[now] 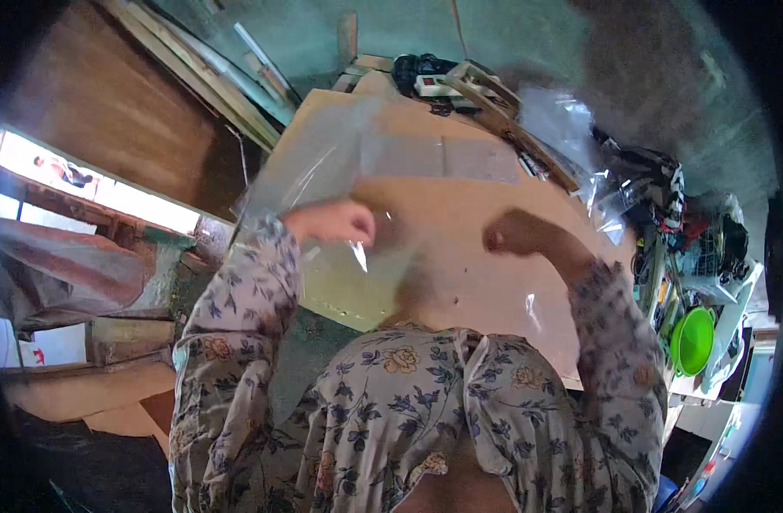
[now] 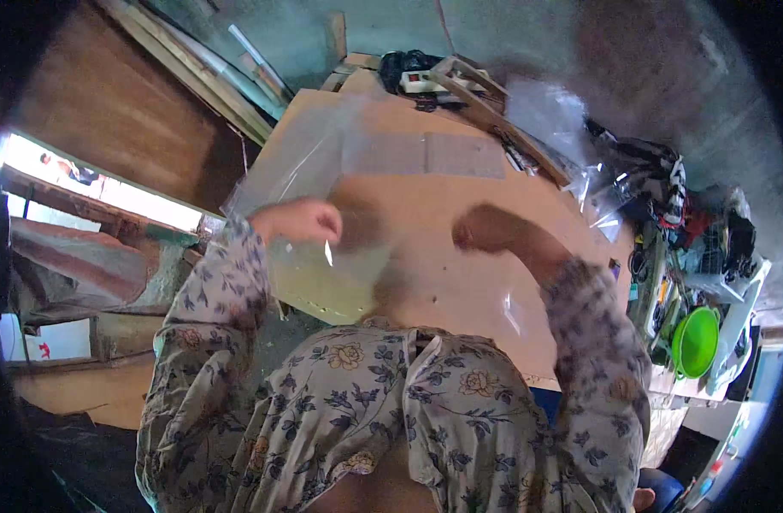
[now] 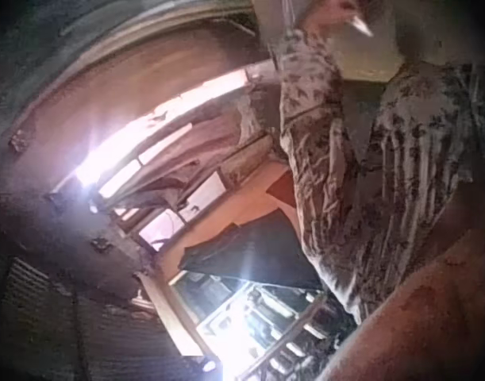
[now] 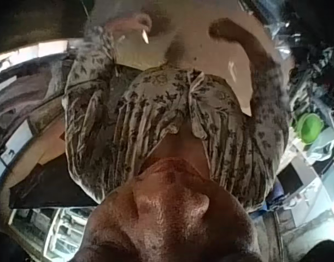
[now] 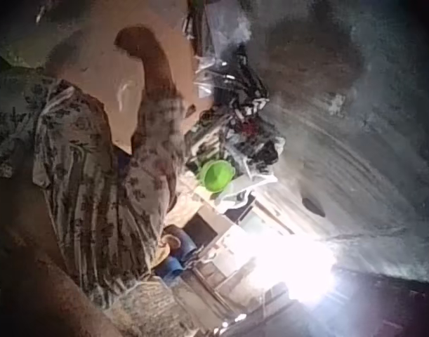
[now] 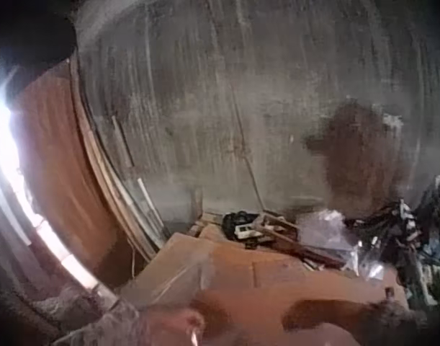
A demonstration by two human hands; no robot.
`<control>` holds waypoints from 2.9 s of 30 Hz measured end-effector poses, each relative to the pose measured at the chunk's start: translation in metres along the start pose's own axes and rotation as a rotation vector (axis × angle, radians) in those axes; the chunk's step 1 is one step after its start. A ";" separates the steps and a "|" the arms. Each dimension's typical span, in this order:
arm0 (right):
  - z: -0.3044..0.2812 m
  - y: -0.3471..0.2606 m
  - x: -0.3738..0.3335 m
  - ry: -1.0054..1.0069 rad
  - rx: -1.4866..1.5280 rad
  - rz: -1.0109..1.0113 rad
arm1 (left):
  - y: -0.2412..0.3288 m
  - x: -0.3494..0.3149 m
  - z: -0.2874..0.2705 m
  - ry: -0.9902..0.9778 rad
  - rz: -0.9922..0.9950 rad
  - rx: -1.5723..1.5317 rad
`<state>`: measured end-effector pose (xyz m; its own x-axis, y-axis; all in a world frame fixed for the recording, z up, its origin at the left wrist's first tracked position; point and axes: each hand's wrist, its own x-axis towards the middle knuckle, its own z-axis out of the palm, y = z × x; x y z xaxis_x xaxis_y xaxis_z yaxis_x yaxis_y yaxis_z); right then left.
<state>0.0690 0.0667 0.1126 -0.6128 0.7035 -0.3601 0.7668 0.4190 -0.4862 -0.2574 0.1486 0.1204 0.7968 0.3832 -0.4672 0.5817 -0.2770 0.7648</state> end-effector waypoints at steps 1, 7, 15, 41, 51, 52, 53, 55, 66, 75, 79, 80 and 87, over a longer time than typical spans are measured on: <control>0.007 0.032 0.044 0.032 -0.153 0.075 | -0.019 -0.003 -0.021 0.131 -0.085 0.020; -0.100 -0.003 0.203 1.188 -0.296 0.069 | -0.022 -0.077 -0.130 1.305 -0.210 0.882; -0.083 0.006 0.263 1.399 -0.161 -0.227 | -0.088 -0.102 -0.080 1.266 -0.229 1.228; 0.073 0.021 0.231 0.467 -0.466 0.182 | -0.168 -0.001 0.011 0.635 -0.536 0.628; 0.067 -0.002 0.144 0.745 0.303 0.380 | -0.076 0.009 0.020 0.797 -0.453 0.863; 0.064 -0.009 0.134 0.830 0.768 0.430 | -0.056 0.014 0.022 0.797 -0.444 0.863; 0.062 -0.015 0.123 0.894 1.237 0.468 | -0.029 0.021 0.024 0.635 -0.380 0.440; 0.058 -0.033 0.105 0.919 1.272 0.402 | -0.020 0.046 0.051 0.627 0.023 0.047; 0.053 -0.052 -0.008 1.068 1.121 0.249 | 0.100 0.079 0.095 0.665 0.230 -0.506; 0.108 0.110 -0.234 2.083 0.975 0.811 | -0.026 0.114 0.033 1.016 0.054 -0.860; 0.129 0.108 -0.299 2.348 0.728 1.030 | -0.080 0.126 0.011 1.142 -0.102 -0.878; 0.137 0.113 -0.310 2.410 0.677 1.090 | -0.091 0.138 0.008 1.202 -0.070 -0.962; 0.098 0.020 -0.217 2.083 0.856 0.457 | -0.079 0.189 -0.031 0.998 0.158 -1.214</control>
<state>0.1986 -0.1342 0.1035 0.9166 0.3110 0.2513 0.1749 0.2535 -0.9514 -0.1580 0.2698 -0.0143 0.1253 0.9579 -0.2583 -0.3561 0.2864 0.8895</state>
